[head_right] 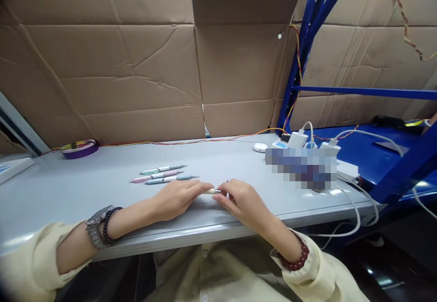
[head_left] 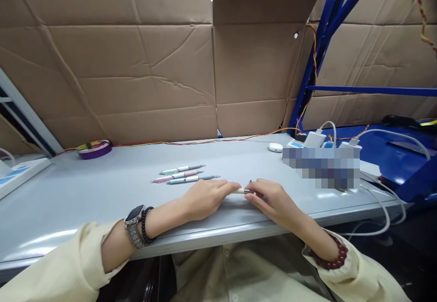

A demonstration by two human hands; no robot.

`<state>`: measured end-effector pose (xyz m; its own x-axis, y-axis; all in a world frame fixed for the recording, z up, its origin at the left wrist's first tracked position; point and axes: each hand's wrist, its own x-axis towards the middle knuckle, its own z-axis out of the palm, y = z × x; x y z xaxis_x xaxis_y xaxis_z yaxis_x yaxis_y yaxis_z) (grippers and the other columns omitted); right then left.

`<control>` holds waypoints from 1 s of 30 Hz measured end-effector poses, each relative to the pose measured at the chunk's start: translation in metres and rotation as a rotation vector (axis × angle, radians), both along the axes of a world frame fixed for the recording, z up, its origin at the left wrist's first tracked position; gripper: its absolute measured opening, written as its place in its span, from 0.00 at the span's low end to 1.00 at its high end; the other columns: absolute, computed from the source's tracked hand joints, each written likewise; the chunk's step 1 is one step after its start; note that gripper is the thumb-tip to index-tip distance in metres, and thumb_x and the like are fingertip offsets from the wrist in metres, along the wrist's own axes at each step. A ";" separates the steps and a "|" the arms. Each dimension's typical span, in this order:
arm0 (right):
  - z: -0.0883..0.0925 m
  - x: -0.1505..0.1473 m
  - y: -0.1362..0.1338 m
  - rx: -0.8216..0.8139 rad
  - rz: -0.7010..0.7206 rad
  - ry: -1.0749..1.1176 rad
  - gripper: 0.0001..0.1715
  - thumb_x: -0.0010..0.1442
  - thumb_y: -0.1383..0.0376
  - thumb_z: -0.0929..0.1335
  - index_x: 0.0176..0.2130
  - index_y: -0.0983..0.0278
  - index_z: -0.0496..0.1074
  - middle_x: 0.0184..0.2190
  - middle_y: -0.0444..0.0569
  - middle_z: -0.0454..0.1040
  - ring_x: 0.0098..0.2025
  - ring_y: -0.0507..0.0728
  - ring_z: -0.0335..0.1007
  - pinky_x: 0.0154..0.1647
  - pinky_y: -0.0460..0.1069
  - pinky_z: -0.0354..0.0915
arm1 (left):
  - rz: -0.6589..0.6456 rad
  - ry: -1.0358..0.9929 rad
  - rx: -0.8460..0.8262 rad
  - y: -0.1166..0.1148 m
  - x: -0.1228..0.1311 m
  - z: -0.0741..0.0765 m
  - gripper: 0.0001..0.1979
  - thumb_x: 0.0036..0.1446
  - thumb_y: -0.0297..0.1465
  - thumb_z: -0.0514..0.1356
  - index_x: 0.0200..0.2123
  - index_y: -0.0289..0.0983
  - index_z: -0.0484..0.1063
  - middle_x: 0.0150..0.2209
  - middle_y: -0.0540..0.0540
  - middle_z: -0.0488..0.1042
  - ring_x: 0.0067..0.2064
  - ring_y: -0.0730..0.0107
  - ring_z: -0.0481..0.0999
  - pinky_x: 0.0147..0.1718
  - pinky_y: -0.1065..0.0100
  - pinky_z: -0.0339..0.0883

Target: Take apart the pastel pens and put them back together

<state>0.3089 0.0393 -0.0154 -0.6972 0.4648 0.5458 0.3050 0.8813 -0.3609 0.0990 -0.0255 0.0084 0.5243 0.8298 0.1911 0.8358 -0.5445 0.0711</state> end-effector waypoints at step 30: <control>-0.007 -0.002 0.002 0.156 0.054 0.216 0.04 0.61 0.69 0.65 0.37 0.62 0.69 0.30 0.46 0.73 0.33 0.54 0.67 0.32 0.47 0.64 | 0.010 -0.017 0.011 0.002 -0.003 -0.002 0.23 0.59 0.21 0.46 0.56 0.43 0.56 0.42 0.48 0.73 0.37 0.66 0.74 0.31 0.71 0.64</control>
